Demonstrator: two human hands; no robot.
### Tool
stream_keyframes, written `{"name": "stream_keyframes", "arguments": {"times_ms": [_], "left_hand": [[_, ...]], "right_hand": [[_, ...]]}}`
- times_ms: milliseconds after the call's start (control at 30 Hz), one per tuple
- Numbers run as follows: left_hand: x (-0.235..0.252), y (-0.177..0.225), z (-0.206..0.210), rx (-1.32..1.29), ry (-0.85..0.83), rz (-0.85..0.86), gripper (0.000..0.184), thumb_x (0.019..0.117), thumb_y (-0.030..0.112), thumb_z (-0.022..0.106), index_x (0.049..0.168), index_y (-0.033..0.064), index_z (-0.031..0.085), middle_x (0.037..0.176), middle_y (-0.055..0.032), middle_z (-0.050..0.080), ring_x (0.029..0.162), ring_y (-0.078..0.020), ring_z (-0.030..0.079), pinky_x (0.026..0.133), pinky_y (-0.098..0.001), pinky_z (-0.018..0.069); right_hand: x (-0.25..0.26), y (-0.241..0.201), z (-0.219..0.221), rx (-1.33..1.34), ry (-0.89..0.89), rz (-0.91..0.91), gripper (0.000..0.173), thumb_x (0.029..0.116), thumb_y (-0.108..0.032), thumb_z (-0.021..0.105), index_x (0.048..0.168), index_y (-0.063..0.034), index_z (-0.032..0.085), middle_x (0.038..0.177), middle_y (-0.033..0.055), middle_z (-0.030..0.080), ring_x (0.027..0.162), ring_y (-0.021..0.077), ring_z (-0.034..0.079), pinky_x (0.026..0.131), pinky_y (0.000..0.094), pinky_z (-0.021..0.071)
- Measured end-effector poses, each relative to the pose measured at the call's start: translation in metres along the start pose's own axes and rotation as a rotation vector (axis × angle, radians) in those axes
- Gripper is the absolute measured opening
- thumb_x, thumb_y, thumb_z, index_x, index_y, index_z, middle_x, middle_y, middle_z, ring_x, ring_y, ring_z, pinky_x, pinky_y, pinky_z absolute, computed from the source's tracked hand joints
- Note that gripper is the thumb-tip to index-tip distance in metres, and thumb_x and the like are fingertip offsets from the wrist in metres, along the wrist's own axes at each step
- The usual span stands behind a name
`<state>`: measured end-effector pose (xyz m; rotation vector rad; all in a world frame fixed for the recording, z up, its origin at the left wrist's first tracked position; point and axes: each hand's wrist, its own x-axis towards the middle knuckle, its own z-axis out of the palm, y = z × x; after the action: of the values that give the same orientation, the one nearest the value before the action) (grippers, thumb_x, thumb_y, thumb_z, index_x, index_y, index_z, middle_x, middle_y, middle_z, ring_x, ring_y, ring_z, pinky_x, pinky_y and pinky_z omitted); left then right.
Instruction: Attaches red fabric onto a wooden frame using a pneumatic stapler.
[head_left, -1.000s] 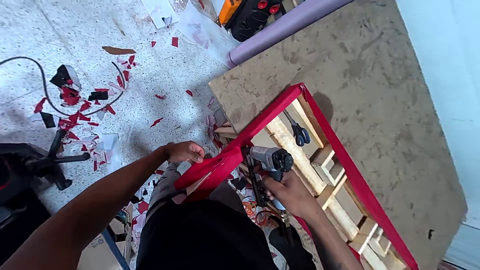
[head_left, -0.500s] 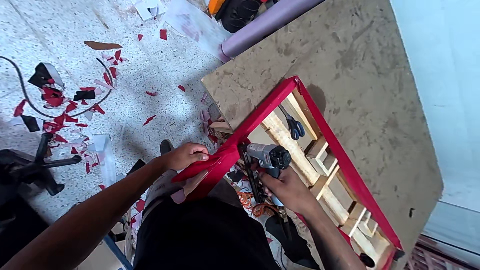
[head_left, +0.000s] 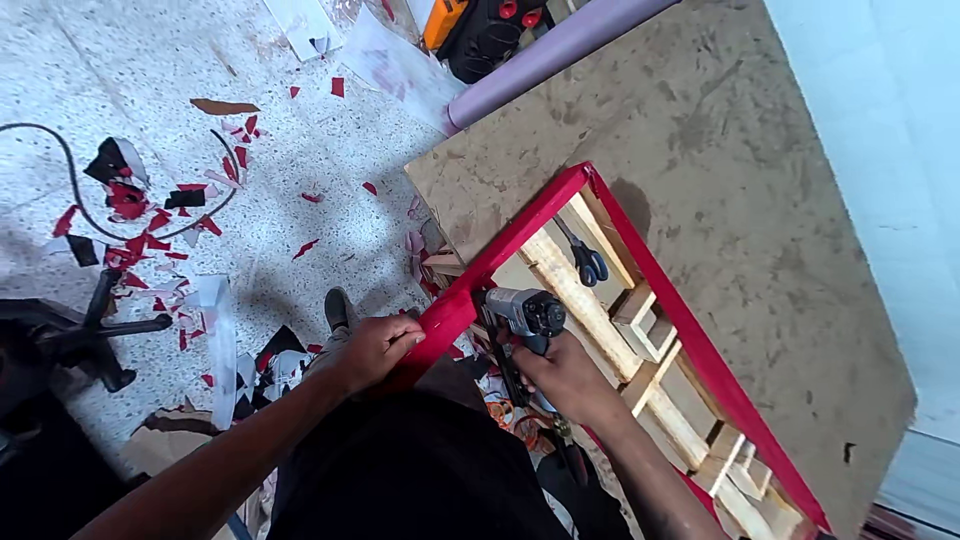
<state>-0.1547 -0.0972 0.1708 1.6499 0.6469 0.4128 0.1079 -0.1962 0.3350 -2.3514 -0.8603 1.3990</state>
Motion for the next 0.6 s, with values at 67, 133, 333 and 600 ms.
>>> {"name": "stream_keyframes", "arguments": {"times_ms": [67, 133, 333, 600], "left_hand": [[0.000, 0.004, -0.010, -0.014, -0.094, -0.098, 0.026, 0.1049, 0.037, 0.057, 0.107, 0.0167, 0.073, 0.090, 0.0040, 0.071, 0.082, -0.0058, 0.067, 0.078, -0.0300, 0.0579], [0.001, 0.000, -0.017, -0.073, -0.144, -0.227, 0.032, 0.1012, 0.039, 0.063, 0.123, 0.0150, 0.065, 0.099, -0.0009, 0.066, 0.091, -0.0125, 0.064, 0.086, -0.0363, 0.0563], [0.027, -0.029, -0.023, -0.301, -0.335, -0.258, 0.021, 0.1043, 0.025, 0.060, 0.108, 0.0088, 0.072, 0.095, -0.0037, 0.071, 0.089, -0.0128, 0.067, 0.083, -0.0362, 0.0564], [0.022, -0.042, 0.016, -0.389, -0.088, -0.260, 0.027, 0.1074, 0.032, 0.052, 0.112, 0.0076, 0.064, 0.086, -0.0059, 0.066, 0.079, -0.0158, 0.065, 0.074, -0.0366, 0.0567]], "right_hand": [[0.000, 0.003, -0.002, -0.004, -0.003, -0.021, 0.023, 0.0931, -0.028, 0.061, 0.110, -0.0165, 0.072, 0.074, 0.0020, 0.068, 0.057, 0.0160, 0.065, 0.055, 0.0362, 0.0585], [0.001, 0.005, -0.002, 0.009, -0.014, -0.039, 0.024, 0.0937, -0.028, 0.061, 0.111, -0.0155, 0.072, 0.075, 0.0021, 0.068, 0.058, 0.0161, 0.065, 0.056, 0.0359, 0.0591], [0.001, 0.010, -0.002, 0.046, -0.023, -0.037, 0.022, 0.0945, -0.026, 0.062, 0.110, -0.0143, 0.072, 0.072, 0.0033, 0.068, 0.057, 0.0162, 0.065, 0.055, 0.0348, 0.0591], [0.000, 0.012, 0.004, 0.057, 0.004, -0.018, 0.022, 0.0942, -0.026, 0.062, 0.110, -0.0162, 0.074, 0.071, 0.0021, 0.067, 0.056, 0.0148, 0.064, 0.055, 0.0335, 0.0576]]}}
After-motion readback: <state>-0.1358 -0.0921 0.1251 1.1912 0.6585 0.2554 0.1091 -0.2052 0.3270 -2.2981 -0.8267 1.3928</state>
